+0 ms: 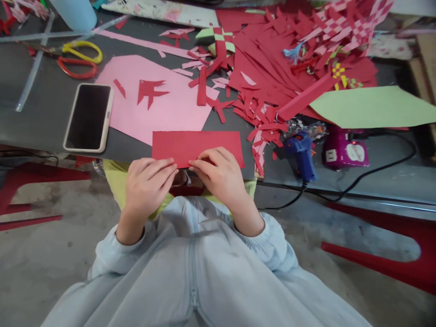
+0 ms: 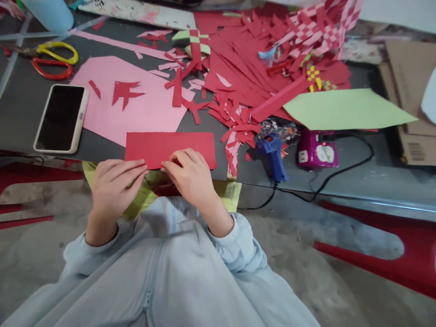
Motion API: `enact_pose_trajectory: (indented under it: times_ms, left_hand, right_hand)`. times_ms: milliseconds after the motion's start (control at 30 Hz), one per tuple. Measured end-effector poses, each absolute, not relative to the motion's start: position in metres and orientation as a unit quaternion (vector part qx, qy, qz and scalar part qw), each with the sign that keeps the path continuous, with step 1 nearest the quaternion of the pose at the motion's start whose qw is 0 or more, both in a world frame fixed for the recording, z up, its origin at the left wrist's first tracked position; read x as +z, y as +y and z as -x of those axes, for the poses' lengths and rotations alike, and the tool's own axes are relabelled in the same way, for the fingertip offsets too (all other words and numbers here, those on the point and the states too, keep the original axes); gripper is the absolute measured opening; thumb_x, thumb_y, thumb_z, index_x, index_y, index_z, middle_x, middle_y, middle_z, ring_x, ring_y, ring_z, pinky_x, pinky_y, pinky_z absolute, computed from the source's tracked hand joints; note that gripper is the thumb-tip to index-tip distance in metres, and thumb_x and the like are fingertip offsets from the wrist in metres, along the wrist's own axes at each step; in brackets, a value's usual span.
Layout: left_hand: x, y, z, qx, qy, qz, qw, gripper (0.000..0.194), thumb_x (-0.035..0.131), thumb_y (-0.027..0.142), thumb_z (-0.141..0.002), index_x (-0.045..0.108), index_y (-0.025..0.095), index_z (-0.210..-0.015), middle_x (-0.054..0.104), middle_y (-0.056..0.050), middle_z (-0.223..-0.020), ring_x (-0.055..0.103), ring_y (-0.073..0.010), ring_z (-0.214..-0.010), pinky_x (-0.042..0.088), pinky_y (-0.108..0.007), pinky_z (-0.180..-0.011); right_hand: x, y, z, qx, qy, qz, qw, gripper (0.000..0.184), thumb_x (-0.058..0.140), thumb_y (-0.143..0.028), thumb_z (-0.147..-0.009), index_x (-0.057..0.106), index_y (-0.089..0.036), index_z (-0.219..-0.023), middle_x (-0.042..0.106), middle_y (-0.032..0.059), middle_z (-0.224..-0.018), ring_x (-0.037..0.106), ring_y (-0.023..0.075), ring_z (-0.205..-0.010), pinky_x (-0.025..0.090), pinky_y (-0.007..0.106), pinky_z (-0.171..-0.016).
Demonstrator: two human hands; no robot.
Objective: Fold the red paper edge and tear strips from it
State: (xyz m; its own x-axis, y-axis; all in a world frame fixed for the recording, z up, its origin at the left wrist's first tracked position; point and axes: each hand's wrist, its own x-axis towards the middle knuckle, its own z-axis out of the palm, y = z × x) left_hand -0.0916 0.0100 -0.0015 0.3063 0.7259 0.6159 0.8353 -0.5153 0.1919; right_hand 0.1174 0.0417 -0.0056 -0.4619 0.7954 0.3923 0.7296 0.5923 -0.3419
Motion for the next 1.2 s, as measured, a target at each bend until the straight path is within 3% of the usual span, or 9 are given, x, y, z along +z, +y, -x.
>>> enact_pose_trajectory:
  times_ms: [167,300,400,633,967,1200]
  left_hand:
    - [-0.005,-0.011,0.084,-0.368,-0.462,0.801,0.095,0.026,0.075,0.013,-0.083,0.072,0.022,-0.107,0.08,-0.001,-0.096,0.069,-0.0166,-0.078,0.057,-0.032,-0.077]
    - [-0.017,-0.026,0.073,-0.379,-0.46,0.8,0.07,0.042,0.073,0.011,-0.084,0.065,0.018,-0.125,0.079,-0.006,-0.109,0.072,-0.0213,-0.106,0.056,-0.034,-0.094]
    - [-0.023,-0.031,0.066,-0.342,-0.491,0.797,0.086,0.049,0.069,0.017,-0.089,0.057,0.015,-0.136,0.076,-0.01,-0.12,0.067,-0.0243,-0.122,0.048,-0.037,-0.106]
    - [-0.031,-0.029,0.056,-0.249,-0.573,0.778,0.063,0.061,0.055,0.032,-0.099,0.039,0.01,-0.154,0.06,-0.018,-0.143,0.054,-0.0264,-0.138,0.025,-0.041,-0.124]
    - [-0.026,-0.019,0.052,-0.226,-0.572,0.787,0.051,0.059,0.046,0.035,-0.102,0.038,0.006,-0.153,0.053,-0.019,-0.149,0.046,-0.0288,-0.145,0.009,-0.051,-0.129]
    - [-0.027,-0.013,0.055,-0.223,-0.563,0.795,0.034,0.062,0.047,0.035,-0.102,0.035,0.005,-0.155,0.052,-0.02,-0.15,0.046,-0.0291,-0.145,0.016,-0.051,-0.128]
  right_hand:
    - [-0.007,0.043,-0.115,0.064,-0.84,0.458,0.283,0.028,0.055,-0.036,-0.099,0.077,-0.022,-0.089,0.071,0.0068,-0.087,0.055,0.0199,-0.084,0.044,0.034,-0.078]
    - [-0.003,0.047,-0.112,0.081,-0.831,0.471,0.284,0.03,0.057,-0.038,-0.098,0.077,-0.021,-0.084,0.07,0.0056,-0.082,0.055,0.0198,-0.081,0.045,0.033,-0.077]
    - [0.002,0.05,-0.112,0.108,-0.829,0.473,0.278,0.028,0.059,-0.037,-0.096,0.077,-0.02,-0.084,0.069,0.0049,-0.08,0.055,0.0194,-0.08,0.045,0.033,-0.077]
    - [0.019,0.056,-0.108,0.12,-0.833,0.502,0.197,0.022,0.061,-0.033,-0.095,0.078,-0.021,-0.086,0.069,0.0064,-0.082,0.053,0.0221,-0.083,0.044,0.037,-0.08]
    - [0.026,0.064,-0.104,0.133,-0.829,0.524,0.144,0.022,0.058,-0.029,-0.097,0.077,-0.02,-0.088,0.067,0.007,-0.082,0.051,0.0232,-0.083,0.043,0.038,-0.081]
    - [0.027,0.065,-0.101,0.116,-0.828,0.531,0.136,0.026,0.058,-0.034,-0.097,0.074,-0.019,-0.084,0.067,0.0078,-0.079,0.052,0.0239,-0.081,0.042,0.039,-0.078]
